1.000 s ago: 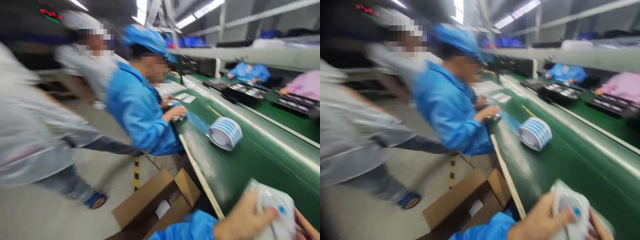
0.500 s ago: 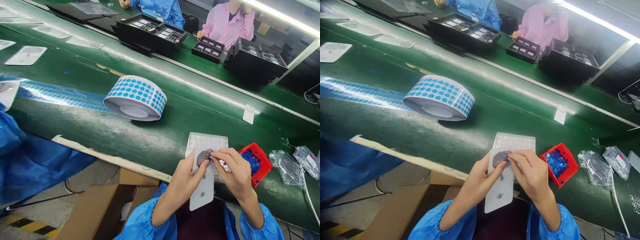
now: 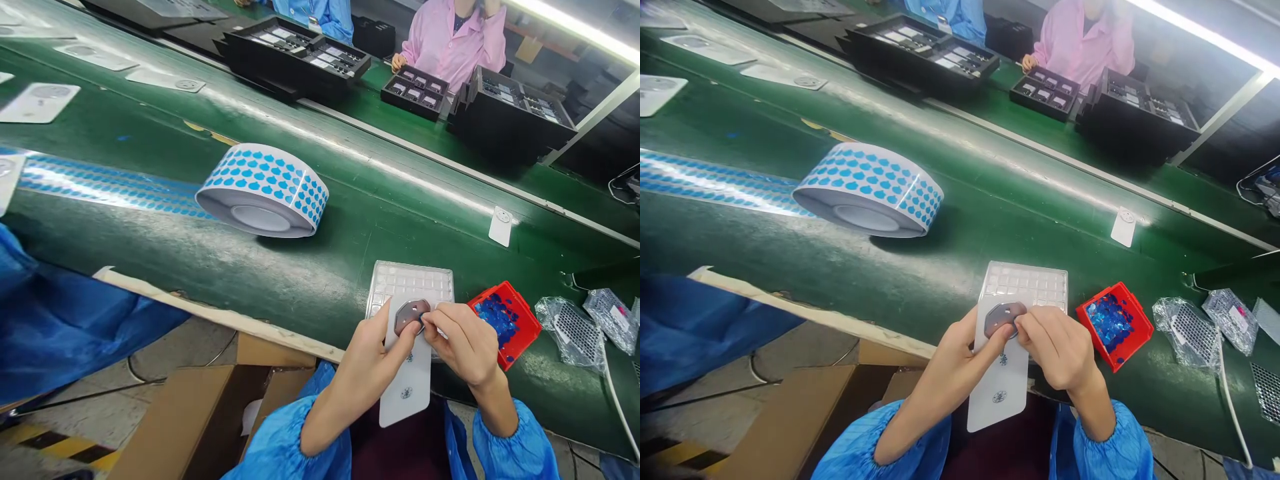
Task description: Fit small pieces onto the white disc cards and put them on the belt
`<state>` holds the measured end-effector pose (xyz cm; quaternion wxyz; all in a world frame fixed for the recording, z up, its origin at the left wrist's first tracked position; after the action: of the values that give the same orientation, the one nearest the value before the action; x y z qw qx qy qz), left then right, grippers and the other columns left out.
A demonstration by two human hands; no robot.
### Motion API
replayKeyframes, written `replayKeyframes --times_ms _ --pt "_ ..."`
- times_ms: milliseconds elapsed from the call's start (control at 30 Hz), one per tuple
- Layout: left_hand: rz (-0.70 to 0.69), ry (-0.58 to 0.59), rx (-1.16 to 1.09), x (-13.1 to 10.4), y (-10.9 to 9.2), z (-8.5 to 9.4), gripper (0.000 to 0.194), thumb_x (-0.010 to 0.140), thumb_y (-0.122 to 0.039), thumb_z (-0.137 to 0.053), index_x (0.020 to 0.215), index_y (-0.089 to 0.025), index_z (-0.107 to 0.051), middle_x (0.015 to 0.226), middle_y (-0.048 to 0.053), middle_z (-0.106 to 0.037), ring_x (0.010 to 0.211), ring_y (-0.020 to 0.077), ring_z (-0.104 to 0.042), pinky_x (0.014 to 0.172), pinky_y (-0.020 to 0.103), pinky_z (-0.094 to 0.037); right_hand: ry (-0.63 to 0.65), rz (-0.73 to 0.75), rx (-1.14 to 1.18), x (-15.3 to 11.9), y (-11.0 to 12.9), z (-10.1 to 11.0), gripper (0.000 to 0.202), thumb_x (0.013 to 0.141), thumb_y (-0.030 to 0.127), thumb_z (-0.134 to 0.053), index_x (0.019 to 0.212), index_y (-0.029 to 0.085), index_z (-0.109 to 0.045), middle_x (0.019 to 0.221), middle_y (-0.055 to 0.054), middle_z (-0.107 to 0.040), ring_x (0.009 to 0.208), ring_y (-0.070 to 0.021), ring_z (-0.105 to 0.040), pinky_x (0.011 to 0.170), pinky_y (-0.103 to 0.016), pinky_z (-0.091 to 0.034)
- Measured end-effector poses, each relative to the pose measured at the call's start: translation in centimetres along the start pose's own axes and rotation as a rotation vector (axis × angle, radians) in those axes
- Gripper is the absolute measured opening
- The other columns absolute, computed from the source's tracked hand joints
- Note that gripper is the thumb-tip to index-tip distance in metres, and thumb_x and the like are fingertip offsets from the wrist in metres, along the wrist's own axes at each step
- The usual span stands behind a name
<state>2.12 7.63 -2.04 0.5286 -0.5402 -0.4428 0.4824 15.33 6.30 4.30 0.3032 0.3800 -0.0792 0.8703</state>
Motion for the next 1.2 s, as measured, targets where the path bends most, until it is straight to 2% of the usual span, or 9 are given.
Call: replayKeyframes --times_ms 200,367,533,633,767,867,1000,1100,1200 --pt "-0.023 -0.021 0.017 0.0 0.3 -0.2 0.021 0.105 -0.035 -0.057 0.112 -0.019 -0.070 0.090 0.001 -0.072 0.077 0.0176 -0.066 0.069 0.026 -0.051 0.000 -0.050 -0.003 -0.4 -0.3 -0.1 0.017 0.104 0.008 -0.062 0.114 0.021 -0.063 0.084 -0.003 -0.073 0.071 -0.0176 -0.069 0.062 -0.030 -0.058" --pt "-0.085 -0.017 0.042 -0.6 0.0 -0.4 0.040 0.113 -0.040 -0.042 0.137 -0.019 -0.066 0.091 0.004 -0.071 0.075 0.0198 -0.065 0.080 0.032 -0.055 -0.022 -0.318 0.120 -0.5 -1.1 -0.6 0.013 0.103 0.011 -0.060 0.099 0.024 -0.060 0.082 -0.001 -0.068 0.073 -0.0167 -0.066 0.062 -0.028 -0.055" --pt "-0.061 -0.007 0.017 -0.6 0.3 -0.8 0.045 0.114 -0.045 -0.040 0.143 -0.019 -0.064 0.106 0.009 -0.077 0.082 0.0229 -0.069 0.085 0.034 -0.056 -0.049 -0.564 0.317 -1.2 -1.5 -0.4 0.015 0.099 0.014 -0.057 0.089 0.024 -0.056 0.078 0.003 -0.059 0.061 -0.0127 -0.053 0.052 -0.024 -0.045" --pt "-0.022 -0.013 -0.013 -0.4 1.0 -0.4 0.047 0.114 -0.047 -0.040 0.138 -0.017 -0.066 0.115 0.011 -0.078 0.083 0.0232 -0.071 0.080 0.033 -0.057 -0.076 -0.687 0.289 -2.9 -3.0 1.5 0.011 0.099 0.015 -0.060 0.092 0.024 -0.059 0.092 0.001 -0.067 0.064 -0.0120 -0.058 0.053 -0.024 -0.048" --pt "0.063 -0.143 -0.041 -0.1 2.5 2.4 0.047 0.110 -0.052 -0.048 0.129 -0.016 -0.070 0.113 0.011 -0.080 0.085 0.0251 -0.073 0.075 0.033 -0.058 -0.207 -0.885 -0.090 -7.6 -7.4 7.1 0.007 0.098 0.028 -0.069 0.102 0.023 -0.067 0.094 -0.003 -0.071 0.077 -0.0176 -0.068 0.065 -0.028 -0.055" --pt "0.090 -0.251 -0.066 0.1 3.3 4.8 0.047 0.105 -0.055 -0.056 0.126 -0.015 -0.070 0.114 0.012 -0.080 0.097 0.0289 -0.074 0.083 0.035 -0.059 0.020 -0.975 -0.286 -11.4 -10.7 8.4 0.028 0.102 0.043 -0.061 0.117 0.021 -0.070 0.098 -0.007 -0.074 0.078 -0.0223 -0.069 0.070 -0.036 -0.055" --pt "0.152 -0.299 -0.085 0.0 4.4 6.4 0.054 0.102 -0.061 -0.060 0.129 -0.015 -0.068 0.117 0.014 -0.080 0.103 0.0321 -0.073 0.086 0.039 -0.058 0.377 -0.923 -0.303 -14.8 -12.1 6.8 0.042 0.106 0.051 -0.047 0.099 0.021 -0.076 0.132 -0.015 -0.071 0.105 -0.0309 -0.073 0.088 -0.047 -0.057" --pt "0.196 -0.285 -0.077 -0.2 5.2 6.6 0.055 0.101 -0.062 -0.060 0.130 -0.015 -0.067 0.117 0.014 -0.080 0.102 0.0321 -0.073 0.083 0.039 -0.057 0.431 -0.914 -0.296 -15.4 -11.5 6.4 0.044 0.109 0.052 -0.044 0.107 0.022 -0.077 0.140 -0.014 -0.070 0.121 -0.0346 -0.070 0.089 -0.046 -0.057" --pt "0.200 -0.265 -0.061 -0.2 5.4 6.5 0.053 0.101 -0.060 -0.060 0.126 -0.015 -0.068 0.114 0.013 -0.080 0.099 0.0311 -0.073 0.077 0.036 -0.055 0.406 -0.911 -0.408 -14.4 -10.9 7.1 0.041 0.110 0.048 -0.044 0.122 0.022 -0.073 0.122 -0.012 -0.077 0.098 -0.0314 -0.075 0.071 -0.040 -0.053"
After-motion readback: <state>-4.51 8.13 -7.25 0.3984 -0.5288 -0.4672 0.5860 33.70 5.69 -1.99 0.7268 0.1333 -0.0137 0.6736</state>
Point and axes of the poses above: each hand's wrist, its own x-axis towards the middle knuckle, its own z-axis out of the back of the hand, y = z × x, the point moved 8 cm from there along x, towards the middle knuckle
